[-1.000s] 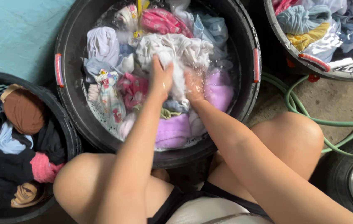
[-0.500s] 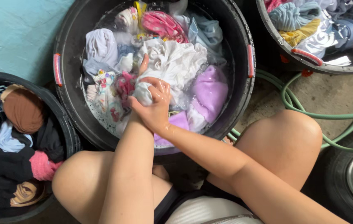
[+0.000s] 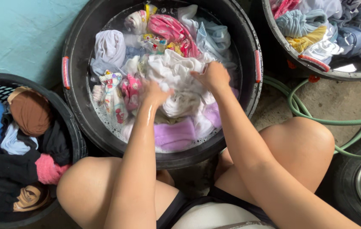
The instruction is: The person washes clothes by hand in a large basin of soapy water, scrubbing different items including a white shirt and a pink garment before setting them aside.
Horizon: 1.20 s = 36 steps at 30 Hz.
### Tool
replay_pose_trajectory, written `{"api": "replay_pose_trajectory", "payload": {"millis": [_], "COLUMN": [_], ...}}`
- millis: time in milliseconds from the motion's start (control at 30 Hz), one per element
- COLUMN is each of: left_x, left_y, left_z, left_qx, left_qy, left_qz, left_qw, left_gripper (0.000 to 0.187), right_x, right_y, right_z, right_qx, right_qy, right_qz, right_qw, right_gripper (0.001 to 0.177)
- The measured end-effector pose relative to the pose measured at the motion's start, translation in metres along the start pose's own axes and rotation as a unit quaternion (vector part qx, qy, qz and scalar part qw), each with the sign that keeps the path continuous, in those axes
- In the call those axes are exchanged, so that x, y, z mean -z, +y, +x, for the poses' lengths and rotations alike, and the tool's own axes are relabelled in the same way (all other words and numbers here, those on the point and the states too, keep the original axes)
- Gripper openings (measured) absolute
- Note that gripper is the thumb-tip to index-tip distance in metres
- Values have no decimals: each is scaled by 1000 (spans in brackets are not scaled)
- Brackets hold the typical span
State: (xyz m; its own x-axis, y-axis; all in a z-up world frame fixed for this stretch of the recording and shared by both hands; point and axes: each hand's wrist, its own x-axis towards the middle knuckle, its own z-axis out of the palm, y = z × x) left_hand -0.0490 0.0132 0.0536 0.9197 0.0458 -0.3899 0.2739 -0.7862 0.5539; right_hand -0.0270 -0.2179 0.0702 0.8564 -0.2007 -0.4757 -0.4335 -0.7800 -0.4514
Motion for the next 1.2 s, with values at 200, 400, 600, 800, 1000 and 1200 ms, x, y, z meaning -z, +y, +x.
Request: {"api": "replay_pose_trajectory", "payload": {"millis": [200, 400, 600, 800, 1000, 1200], "left_x": [-19, -22, -6, -35, -35, 31], "left_y": [-3, -41, -53, -31, -28, -34], "left_z": [43, 13, 22, 48, 40, 15], "left_qx": [-238, -359, -271, -275, -125, -239], "left_qy": [138, 56, -354, 124, 75, -80], "left_qz": [48, 278, 223, -45, 8, 4], "left_qw": [960, 889, 867, 952, 989, 968], "left_gripper": [86, 21, 20, 20, 8, 33], "right_x": [-24, -23, 7, -5, 2, 58], "right_y": [-2, 54, 42, 38, 67, 69], "right_z": [25, 13, 23, 70, 96, 66], "right_qx": [364, 473, 359, 453, 198, 138], "right_qy": [264, 17, -249, 246, 34, -179], "right_qz": [-40, -337, -251, -160, 67, 164], "right_qw": [892, 813, 864, 842, 977, 960], "right_gripper": [47, 33, 17, 39, 24, 19]}}
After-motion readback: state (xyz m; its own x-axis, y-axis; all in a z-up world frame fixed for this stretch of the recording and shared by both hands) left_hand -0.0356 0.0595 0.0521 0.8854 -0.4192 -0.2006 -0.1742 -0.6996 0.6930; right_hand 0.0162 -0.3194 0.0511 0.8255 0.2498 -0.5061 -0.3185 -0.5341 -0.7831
